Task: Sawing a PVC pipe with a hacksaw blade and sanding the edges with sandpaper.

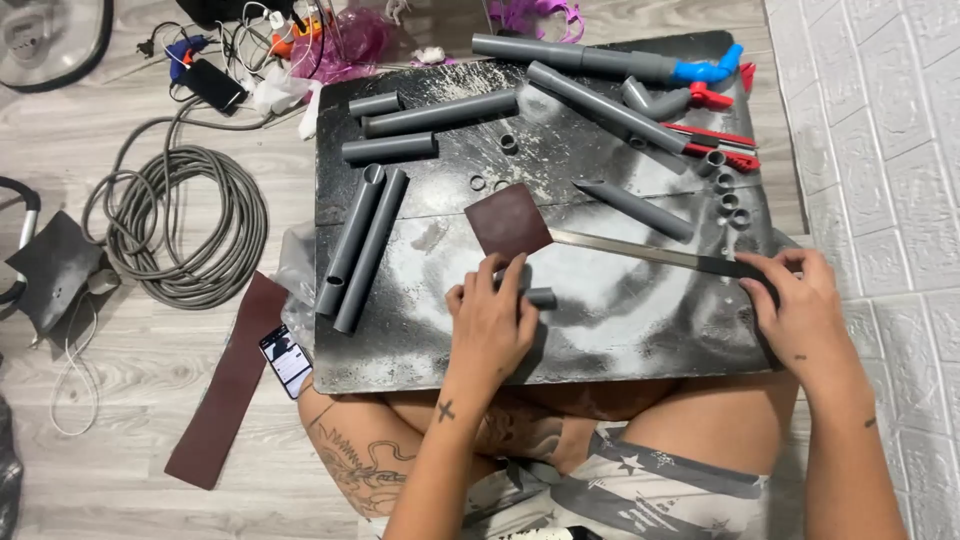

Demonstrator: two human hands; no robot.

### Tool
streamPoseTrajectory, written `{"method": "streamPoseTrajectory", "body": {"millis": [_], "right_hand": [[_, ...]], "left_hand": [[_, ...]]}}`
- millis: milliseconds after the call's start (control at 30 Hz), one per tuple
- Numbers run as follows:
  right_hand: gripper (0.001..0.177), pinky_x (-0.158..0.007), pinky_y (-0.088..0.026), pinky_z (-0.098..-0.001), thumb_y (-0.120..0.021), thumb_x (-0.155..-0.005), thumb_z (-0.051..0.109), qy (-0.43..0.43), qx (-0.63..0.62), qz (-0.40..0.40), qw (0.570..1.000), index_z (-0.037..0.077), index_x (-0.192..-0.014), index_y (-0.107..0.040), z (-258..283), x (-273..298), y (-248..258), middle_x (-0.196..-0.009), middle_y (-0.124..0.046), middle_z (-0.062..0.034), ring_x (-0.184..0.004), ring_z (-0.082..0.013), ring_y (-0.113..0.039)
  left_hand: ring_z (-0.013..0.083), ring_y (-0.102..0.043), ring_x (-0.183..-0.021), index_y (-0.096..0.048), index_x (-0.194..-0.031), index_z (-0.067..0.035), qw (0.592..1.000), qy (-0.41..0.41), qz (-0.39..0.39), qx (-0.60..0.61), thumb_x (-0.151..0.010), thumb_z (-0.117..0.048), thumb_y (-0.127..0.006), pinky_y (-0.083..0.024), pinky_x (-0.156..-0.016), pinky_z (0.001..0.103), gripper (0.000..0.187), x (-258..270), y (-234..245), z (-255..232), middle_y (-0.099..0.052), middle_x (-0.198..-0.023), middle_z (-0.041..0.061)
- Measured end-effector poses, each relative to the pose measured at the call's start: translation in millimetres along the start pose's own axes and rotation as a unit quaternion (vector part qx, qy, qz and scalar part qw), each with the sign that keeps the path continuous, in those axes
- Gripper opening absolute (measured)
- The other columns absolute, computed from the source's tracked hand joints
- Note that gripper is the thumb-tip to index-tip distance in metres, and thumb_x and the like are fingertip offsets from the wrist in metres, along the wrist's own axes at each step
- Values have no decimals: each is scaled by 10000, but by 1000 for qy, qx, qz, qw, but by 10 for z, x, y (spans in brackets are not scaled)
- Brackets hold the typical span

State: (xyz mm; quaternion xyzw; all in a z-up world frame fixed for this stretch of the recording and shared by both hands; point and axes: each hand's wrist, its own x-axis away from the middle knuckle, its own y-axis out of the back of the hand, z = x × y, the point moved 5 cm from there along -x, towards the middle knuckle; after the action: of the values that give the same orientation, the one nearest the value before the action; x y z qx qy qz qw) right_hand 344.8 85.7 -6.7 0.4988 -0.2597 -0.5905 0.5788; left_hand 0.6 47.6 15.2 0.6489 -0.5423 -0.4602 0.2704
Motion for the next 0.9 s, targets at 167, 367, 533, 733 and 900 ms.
{"method": "streamPoseTrajectory", "body": {"millis": [167, 367, 533, 733, 900], "right_hand": [[214, -937, -504, -396, -719, -905, 29, -24, 10, 48, 998, 64, -1112, -766, -90, -39, 234, -1123, -650, -126, -1031, -312, -583], [218, -770, -571, -438, -578, -1014, 52, -114, 112, 125, 979, 48, -1225, -636, 70, 180, 717, -1028, -775, -78, -856, -308, -743], [328, -663, -629, -400, -492, -1025, 228, -164, 120, 218, 954, 55, -1302, -522, 147, 771, 546, -885, -793, -78, -710, -267, -798], [393, -624, -578, -435, -515, -938, 298, -286, -14, 374, 882, 226, -1312, -416, 501, 1545, -37, -690, -835, -23, -582, -266, -804], [571, -655, -590, -497, -573, -824, 194, -209, -42, 229, 950, 128, -1376, -444, 883, 1517, -213, -859, -791, -132, -694, -373, -780]], "left_hand": [[341, -550, -1037, -585, -1345, -7, 999, 28, 5, -22, -845, -215, -611, -336, -943, 492, 543, -96, -120, -45, -518, -1348, 244], [341, -542, -1046, -604, -1312, -12, 999, 30, 8, -39, -847, -226, -593, -323, -952, 492, 512, -143, -240, -78, -517, -1363, 230], [339, -509, -1090, -571, -1357, -70, 1000, 14, 22, -10, -879, -206, -571, -291, -969, 457, 497, -203, -280, -108, -426, -1505, 246], [298, -512, -1113, -656, -1224, -72, 999, -4, 17, 28, -896, -115, -643, -276, -992, 460, 331, -1, -204, -428, -523, -1376, 167], [316, -532, -1079, -645, -1170, 2, 997, -20, -30, 64, -894, -57, -639, -333, -1037, 456, 282, 65, -217, -522, -570, -1176, 178]]}}
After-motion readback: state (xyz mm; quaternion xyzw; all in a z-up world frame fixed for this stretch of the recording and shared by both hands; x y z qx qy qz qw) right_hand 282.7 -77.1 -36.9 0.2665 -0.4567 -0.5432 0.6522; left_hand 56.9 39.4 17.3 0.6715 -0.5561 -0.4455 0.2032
